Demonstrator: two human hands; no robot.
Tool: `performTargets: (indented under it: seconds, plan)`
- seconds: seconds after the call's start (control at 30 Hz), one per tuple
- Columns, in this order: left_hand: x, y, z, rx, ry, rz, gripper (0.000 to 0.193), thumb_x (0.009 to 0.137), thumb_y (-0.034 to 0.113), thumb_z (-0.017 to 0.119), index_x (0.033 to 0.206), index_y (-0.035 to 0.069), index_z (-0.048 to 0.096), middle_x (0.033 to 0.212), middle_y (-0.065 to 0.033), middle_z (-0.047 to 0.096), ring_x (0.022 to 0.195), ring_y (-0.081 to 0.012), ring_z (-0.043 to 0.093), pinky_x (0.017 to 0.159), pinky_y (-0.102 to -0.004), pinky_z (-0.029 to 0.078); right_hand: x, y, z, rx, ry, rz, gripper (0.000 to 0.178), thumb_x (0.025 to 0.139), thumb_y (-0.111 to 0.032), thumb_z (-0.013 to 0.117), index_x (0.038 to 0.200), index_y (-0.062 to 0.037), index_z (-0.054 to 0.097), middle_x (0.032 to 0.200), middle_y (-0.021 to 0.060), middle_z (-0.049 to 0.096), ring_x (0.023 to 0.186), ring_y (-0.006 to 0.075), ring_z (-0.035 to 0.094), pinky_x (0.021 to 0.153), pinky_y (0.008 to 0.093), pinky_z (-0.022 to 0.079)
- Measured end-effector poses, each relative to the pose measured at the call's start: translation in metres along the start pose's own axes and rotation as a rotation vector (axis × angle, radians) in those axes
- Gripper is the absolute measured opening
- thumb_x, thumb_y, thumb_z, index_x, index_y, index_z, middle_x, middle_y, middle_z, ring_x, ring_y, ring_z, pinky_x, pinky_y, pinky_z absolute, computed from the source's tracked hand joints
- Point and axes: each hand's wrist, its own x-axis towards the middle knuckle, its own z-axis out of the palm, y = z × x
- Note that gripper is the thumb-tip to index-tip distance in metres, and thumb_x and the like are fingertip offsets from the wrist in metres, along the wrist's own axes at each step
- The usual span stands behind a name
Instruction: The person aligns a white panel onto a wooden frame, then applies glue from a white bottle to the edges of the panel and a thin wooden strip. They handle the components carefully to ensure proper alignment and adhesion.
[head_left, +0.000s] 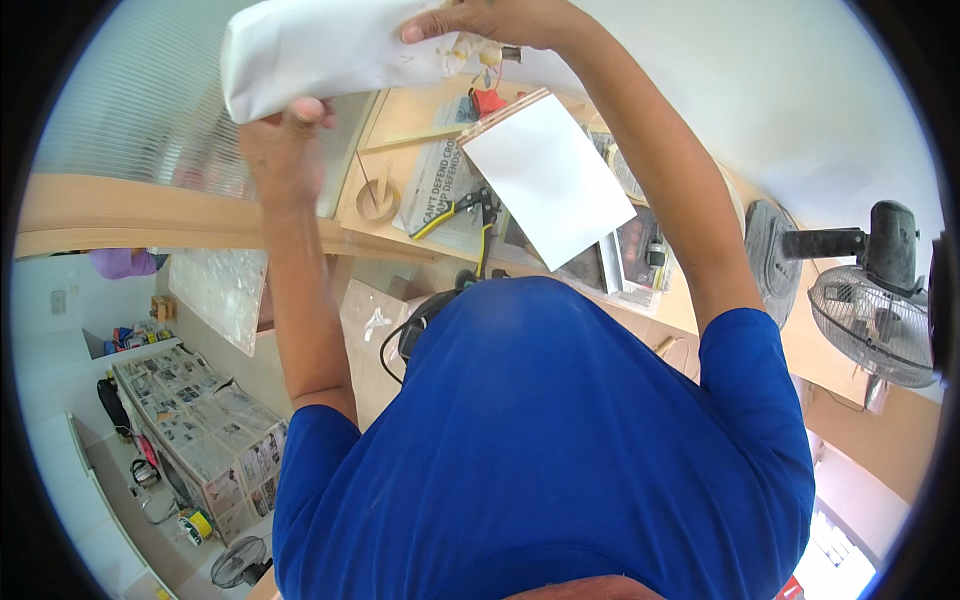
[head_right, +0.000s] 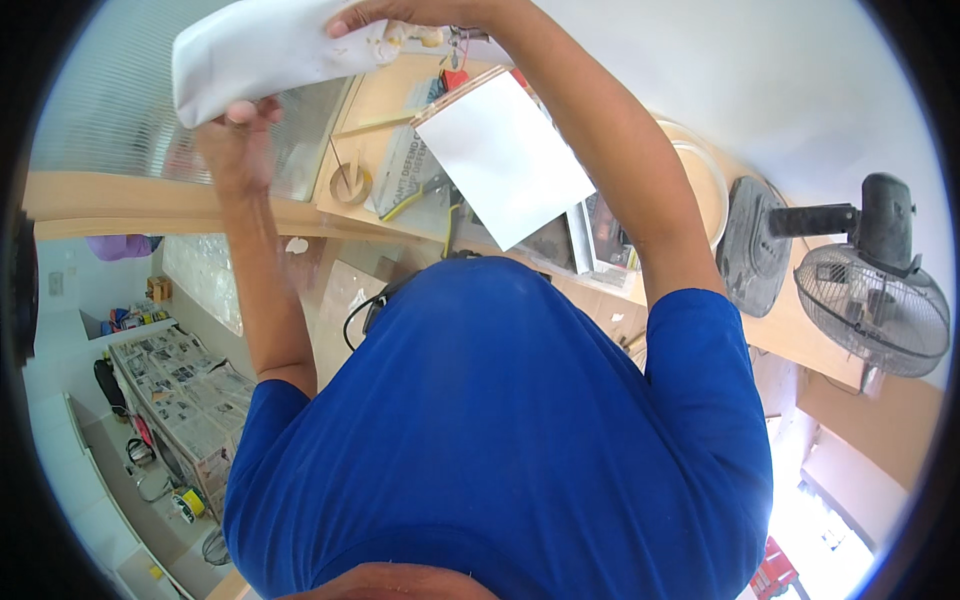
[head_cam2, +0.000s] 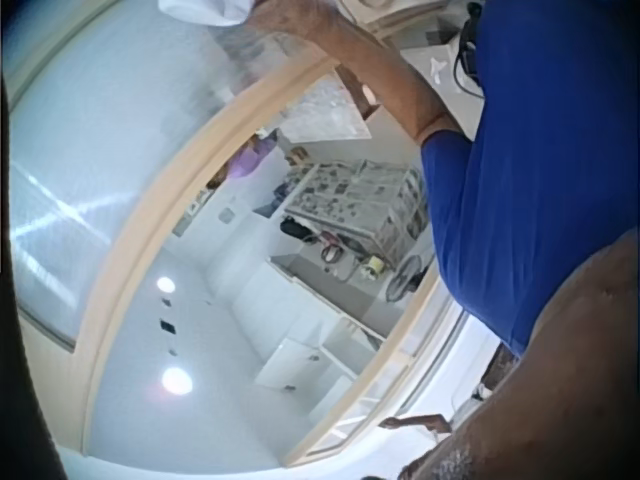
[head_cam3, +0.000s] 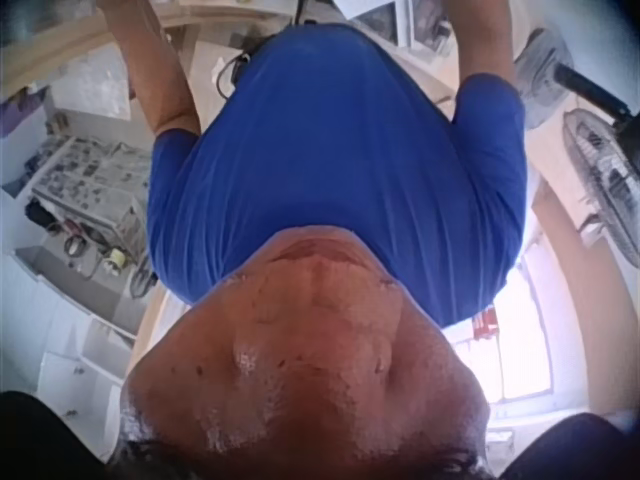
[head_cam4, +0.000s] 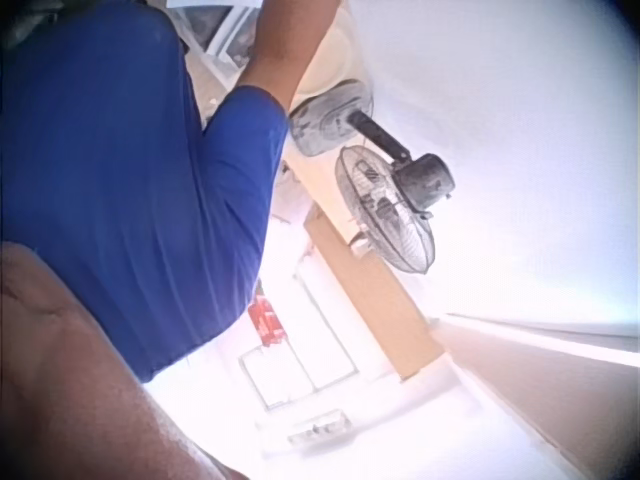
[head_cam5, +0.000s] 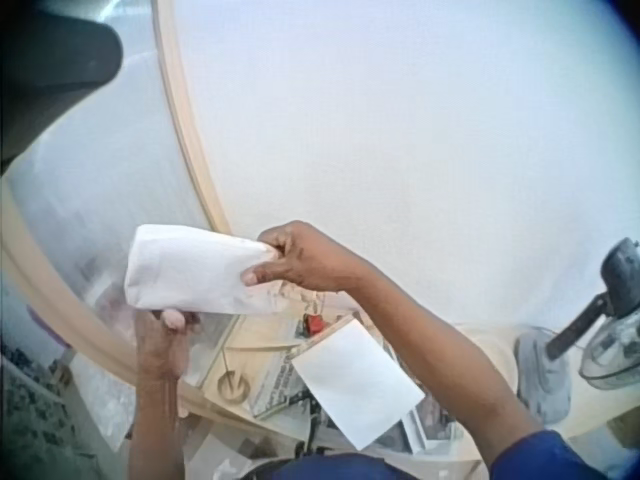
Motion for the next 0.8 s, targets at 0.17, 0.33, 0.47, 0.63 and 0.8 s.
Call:
performTargets:
  seconds: [0.17, 0.33, 0.47, 0.63, 0.8]
  plan:
    - [-0.02, -0.032, 0.021, -0.154, 0.032, -0.069, 0.046, 0.083, 0.023, 0.087, 0.112, -0.003, 0.064, 0.088, -0.0065, 0.069, 0.078, -0.0155, 0.066, 0.065, -0.0278, 0.055, -0.001, -0.009, 0.014, -0.103, -0.023, -0.045, 0.032, 0.084, -0.026, 0.084, 0.097, 0.0014, 0.075, 0.083, 0.0049, 0.071, 0.079, 0.0128, 0.063, 0.073, 0.0302, 0.05]
    - [-0.014, -0.033, 0.015, -0.015, 0.01, -0.02, 0.024, 0.088, 0.016, 0.081, 0.098, -0.004, 0.071, 0.085, -0.0091, 0.073, 0.073, -0.0171, 0.07, 0.065, -0.028, 0.059, 0.004, 0.004, 0.026, 0.016, 0.0, 0.05, 0.032, 0.084, -0.023, 0.083, 0.103, 0.0011, 0.074, 0.092, 0.0069, 0.073, 0.083, 0.0141, 0.064, 0.076, 0.0305, 0.051]
    - [-0.025, -0.071, -0.011, -0.023, 0.016, -0.11, 0.025, 0.093, 0.01, 0.073, 0.115, 0.001, 0.066, 0.097, -0.0115, 0.072, 0.086, -0.0171, 0.07, 0.074, -0.0317, 0.058, 0.013, -0.006, 0.051, 0.067, 0.052, 0.016, 0.028, 0.084, -0.02, 0.083, 0.104, -0.001, 0.074, 0.096, 0.0057, 0.072, 0.087, 0.014, 0.065, 0.079, 0.03, 0.051]
    - [-0.014, -0.073, -0.015, 0.006, 0.002, -0.035, 0.026, 0.091, 0.01, 0.076, 0.113, -0.001, 0.067, 0.095, -0.012, 0.072, 0.082, -0.0184, 0.071, 0.071, -0.0306, 0.059, 0.024, 0.02, 0.052, 0.089, 0.056, 0.025, 0.025, 0.085, -0.017, 0.082, 0.104, -0.0029, 0.074, 0.093, 0.0025, 0.071, 0.088, 0.0133, 0.065, 0.081, 0.0297, 0.052]
    - [-0.004, -0.078, -0.022, 0.077, 0.003, -0.019, 0.028, 0.09, 0.011, 0.079, 0.11, -0.004, 0.067, 0.094, -0.0131, 0.073, 0.078, -0.0198, 0.072, 0.068, -0.0302, 0.061, 0.035, 0.013, 0.063, -0.023, 0.104, 0.078, 0.033, 0.086, -0.019, 0.081, 0.112, -0.0024, 0.071, 0.101, 0.0068, 0.071, 0.095, 0.0159, 0.065, 0.083, 0.0312, 0.052]
